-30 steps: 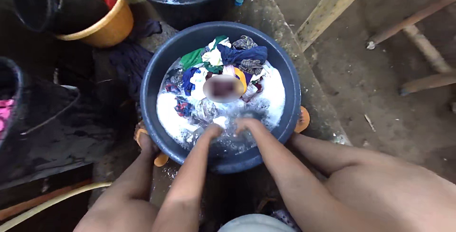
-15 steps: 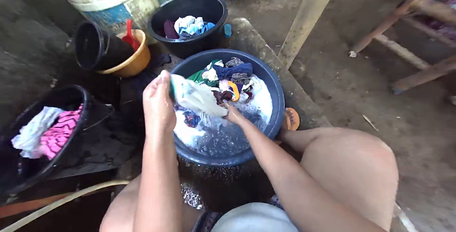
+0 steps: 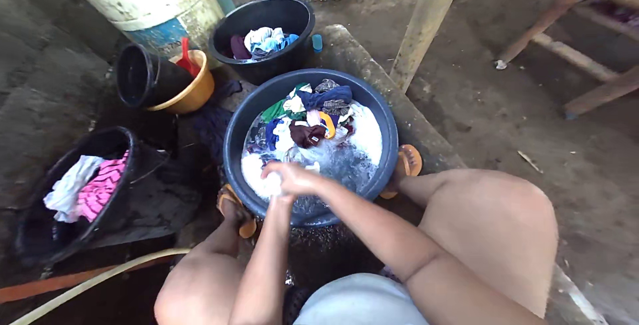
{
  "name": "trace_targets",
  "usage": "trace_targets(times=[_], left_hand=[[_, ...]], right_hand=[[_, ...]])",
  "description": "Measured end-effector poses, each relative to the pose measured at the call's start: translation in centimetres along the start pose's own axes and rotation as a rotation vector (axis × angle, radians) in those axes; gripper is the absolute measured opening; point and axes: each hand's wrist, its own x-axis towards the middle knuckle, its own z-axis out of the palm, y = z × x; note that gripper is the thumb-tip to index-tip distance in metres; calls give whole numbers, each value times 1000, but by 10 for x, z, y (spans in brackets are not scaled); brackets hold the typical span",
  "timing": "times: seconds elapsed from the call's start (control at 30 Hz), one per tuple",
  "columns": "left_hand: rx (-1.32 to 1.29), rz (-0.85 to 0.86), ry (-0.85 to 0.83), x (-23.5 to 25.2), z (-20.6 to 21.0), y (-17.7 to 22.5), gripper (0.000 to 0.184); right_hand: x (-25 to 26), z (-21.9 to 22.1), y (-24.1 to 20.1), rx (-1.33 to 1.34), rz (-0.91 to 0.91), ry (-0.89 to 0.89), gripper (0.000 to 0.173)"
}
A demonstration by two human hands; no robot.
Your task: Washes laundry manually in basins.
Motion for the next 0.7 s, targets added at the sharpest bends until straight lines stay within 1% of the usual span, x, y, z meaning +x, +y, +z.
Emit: trace_targets(times=[0.03, 0.1, 0.13, 0.17, 0.2, 0.23, 0.27, 0.3, 0.33, 0.4, 0.43, 0.47, 0.5, 0.53, 0.57, 0.6, 0.63, 0.67, 0.7], left_hand=[[-131, -57, 48, -8, 13, 6, 36], [-282, -99, -28, -19, 27, 16, 32], [-321, -94, -72, -24, 35, 20, 31], [-358, -78, -113, -29, 46, 23, 30], [-391, -60, -147, -32, 59, 27, 30], [-423, -40, -177, -33, 72, 29, 31], [-448, -22, -193, -30, 82, 30, 32], [-466, -11, -186, -27, 91, 32, 32], [-486, 0, -191, -23, 96, 34, 30], [-488, 8, -226, -21, 99, 35, 30], [-468, 18, -242, -22, 97, 34, 32], [-438, 31, -252, -22, 93, 34, 34], [-395, 48, -231, -22, 87, 33, 37], [-338, 56, -174, -22, 79, 30, 39], [-272, 37, -96, -20, 69, 26, 41], [-185, -13, -23, -19, 59, 21, 45], [-91, -87, 21, -20, 50, 17, 54], [-15, -159, 10, -22, 44, 15, 68], [-7, -214, -52, -26, 42, 15, 80]], right_hand=[[2, -16, 16, 179, -5, 108, 42], [13, -52, 50, 528, 32, 362, 33], [19, -65, 66, 663, 100, 489, 32], [22, -71, 83, 773, 190, 591, 35], [23, -66, 102, 871, 286, 643, 41], [20, -54, 119, 953, 355, 633, 46], [12, -38, 132, 1047, 350, 555, 47], [6, -21, 141, 1159, 286, 475, 51], [2, -7, 140, 1260, 197, 433, 58], [-2, 7, 129, 1429, 13, 418, 80], [-1, 6, 122, 1464, -60, 457, 95], [4, 1, 112, 1476, -94, 555, 98], [11, -8, 105, 1470, -134, 667, 89], [20, -20, 101, 1433, -179, 751, 72], [26, -31, 101, 1367, -223, 764, 56], [30, -39, 104, 1276, -271, 711, 45], [32, -44, 105, 1163, -294, 614, 47], [32, -46, 101, 1049, -294, 490, 57], [30, -45, 96, 952, -281, 365, 69]])
